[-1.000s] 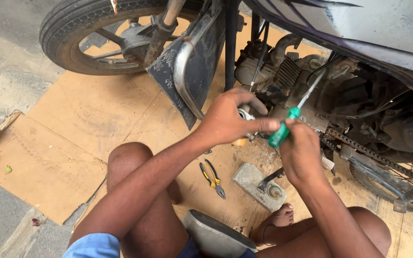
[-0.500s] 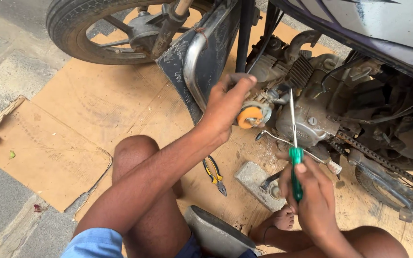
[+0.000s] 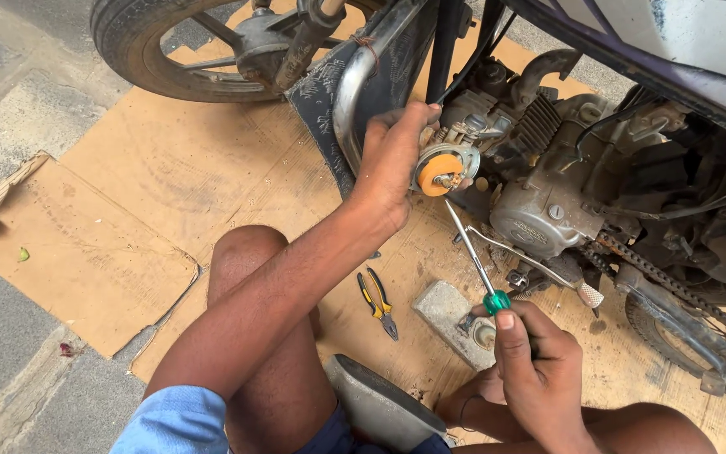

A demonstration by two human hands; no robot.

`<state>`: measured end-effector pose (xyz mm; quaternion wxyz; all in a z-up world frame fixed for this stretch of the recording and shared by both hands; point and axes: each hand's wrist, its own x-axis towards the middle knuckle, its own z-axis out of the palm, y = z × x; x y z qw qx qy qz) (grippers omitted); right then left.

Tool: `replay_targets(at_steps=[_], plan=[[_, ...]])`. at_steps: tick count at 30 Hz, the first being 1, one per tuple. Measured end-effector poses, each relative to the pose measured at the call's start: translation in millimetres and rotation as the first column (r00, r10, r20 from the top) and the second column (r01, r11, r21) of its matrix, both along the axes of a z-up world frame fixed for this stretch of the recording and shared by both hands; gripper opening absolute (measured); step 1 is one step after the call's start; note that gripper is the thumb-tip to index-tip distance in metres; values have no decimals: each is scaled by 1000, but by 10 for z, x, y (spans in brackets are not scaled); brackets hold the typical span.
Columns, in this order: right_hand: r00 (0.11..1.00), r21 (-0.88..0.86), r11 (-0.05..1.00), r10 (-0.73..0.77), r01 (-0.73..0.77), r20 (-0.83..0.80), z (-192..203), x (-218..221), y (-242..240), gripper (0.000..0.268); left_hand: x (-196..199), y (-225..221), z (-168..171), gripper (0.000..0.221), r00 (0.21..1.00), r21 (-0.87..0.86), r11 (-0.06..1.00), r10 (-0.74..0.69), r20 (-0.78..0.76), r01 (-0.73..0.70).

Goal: Adjusting or repairing a motorcycle carburetor using a screwdriver while sitting on the ground.

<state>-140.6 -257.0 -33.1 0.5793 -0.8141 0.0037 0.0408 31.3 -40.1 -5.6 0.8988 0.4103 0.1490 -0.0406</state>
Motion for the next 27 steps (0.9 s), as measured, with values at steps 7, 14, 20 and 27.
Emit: replay_targets(at_steps=[7,14,20,27], plan=[[895,-422,899,88,117,436,97,189,41,19,105,-113,-303,61,996,138,987,70,60,-77],[762,-495,841,171,217,625,331,217,131,32,118,-126,-308,61,987,174,975,123,108,-140],[781,-510,836,176,203,599,266,219,68,33,57,-78,-220,61,987,108,990,75,141,-90],[780,-513,827,157,231,605,294,182,131,33,82,-80,-233,58,989,128,986,88,120,-104]])
